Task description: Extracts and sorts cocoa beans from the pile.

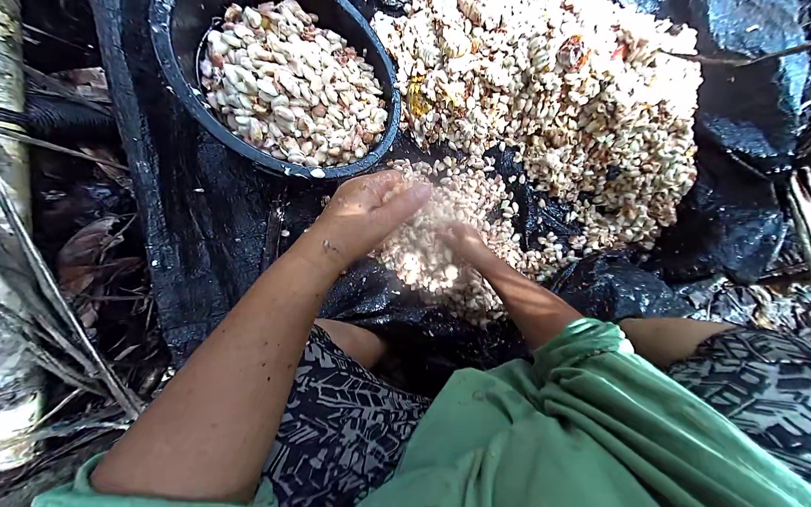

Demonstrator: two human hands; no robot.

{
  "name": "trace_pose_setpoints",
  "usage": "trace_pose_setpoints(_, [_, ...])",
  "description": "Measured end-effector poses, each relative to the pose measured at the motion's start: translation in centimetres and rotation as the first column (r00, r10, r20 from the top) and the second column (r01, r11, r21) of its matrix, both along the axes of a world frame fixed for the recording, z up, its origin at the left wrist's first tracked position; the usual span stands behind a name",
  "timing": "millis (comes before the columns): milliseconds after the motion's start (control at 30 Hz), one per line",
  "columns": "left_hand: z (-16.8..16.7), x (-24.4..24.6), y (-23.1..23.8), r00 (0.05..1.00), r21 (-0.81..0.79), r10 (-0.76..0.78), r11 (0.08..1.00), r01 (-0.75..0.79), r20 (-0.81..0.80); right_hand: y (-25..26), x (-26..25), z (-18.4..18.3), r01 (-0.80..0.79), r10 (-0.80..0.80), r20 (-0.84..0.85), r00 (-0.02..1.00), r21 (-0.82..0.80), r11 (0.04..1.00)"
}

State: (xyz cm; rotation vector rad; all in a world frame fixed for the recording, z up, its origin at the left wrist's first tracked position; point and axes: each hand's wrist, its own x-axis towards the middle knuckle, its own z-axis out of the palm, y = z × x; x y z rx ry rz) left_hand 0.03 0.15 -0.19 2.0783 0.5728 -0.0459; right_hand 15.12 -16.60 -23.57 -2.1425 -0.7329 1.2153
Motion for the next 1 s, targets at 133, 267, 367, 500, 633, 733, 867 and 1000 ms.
trace_pose_setpoints(133, [-0.3,-0.6,0.6,0.993,-0.028,0.089,0.995,-0.092,-0.081,1.4,2.7,6.9,0.008,-0.019,0.034,0.999,0.3,0.954])
trace_pose_setpoints(267, [-0.3,-0.8,0.5,0.984,-0.262,0.177,0.949,-0.173,-0.011,1.4,4.6,14.5,0.148,-0.055,-0.148,0.987,0.749,0.646])
trace_pose_setpoints(367, [0.0,-0.5,0.3,0.985,-0.414,0.168,0.9,-0.135,0.045,0.8,5.2,12.5,0.208,-0.016,-0.253,0.967,0.757,0.62])
trace_pose_setpoints(500, [0.4,0.3,-0.1,0.983,-0.415,0.171,0.901,-0.13,0.063,-1.3,4.6,0.5,-0.025,0.026,-0.064,0.998,0.024,0.999])
trace_pose_setpoints(633, [-0.2,0.4,-0.1,0.994,-0.16,0.1,0.983,-0.092,0.042,-1.7,1.7,3.5,0.442,-0.229,-0.556,0.799,0.285,0.85])
trace_pose_setpoints(733, [-0.3,1.1,0.1,0.998,-0.046,0.067,0.997,-0.067,-0.005,-0.8,0.5,7.7,0.625,0.027,-0.81,0.585,0.472,0.622])
trace_pose_setpoints(867, [0.0,1.5,-0.4,0.996,-0.232,0.08,0.969,-0.086,-0.037,-0.3,-0.9,13.0,0.6,0.364,-0.741,0.565,0.671,0.434])
trace_pose_setpoints(1000, [1.1,1.9,-1.7,0.998,-0.662,0.057,0.748,-0.048,-0.008,0.7,-1.9,16.0,0.599,0.482,-0.665,0.571,0.739,0.309])
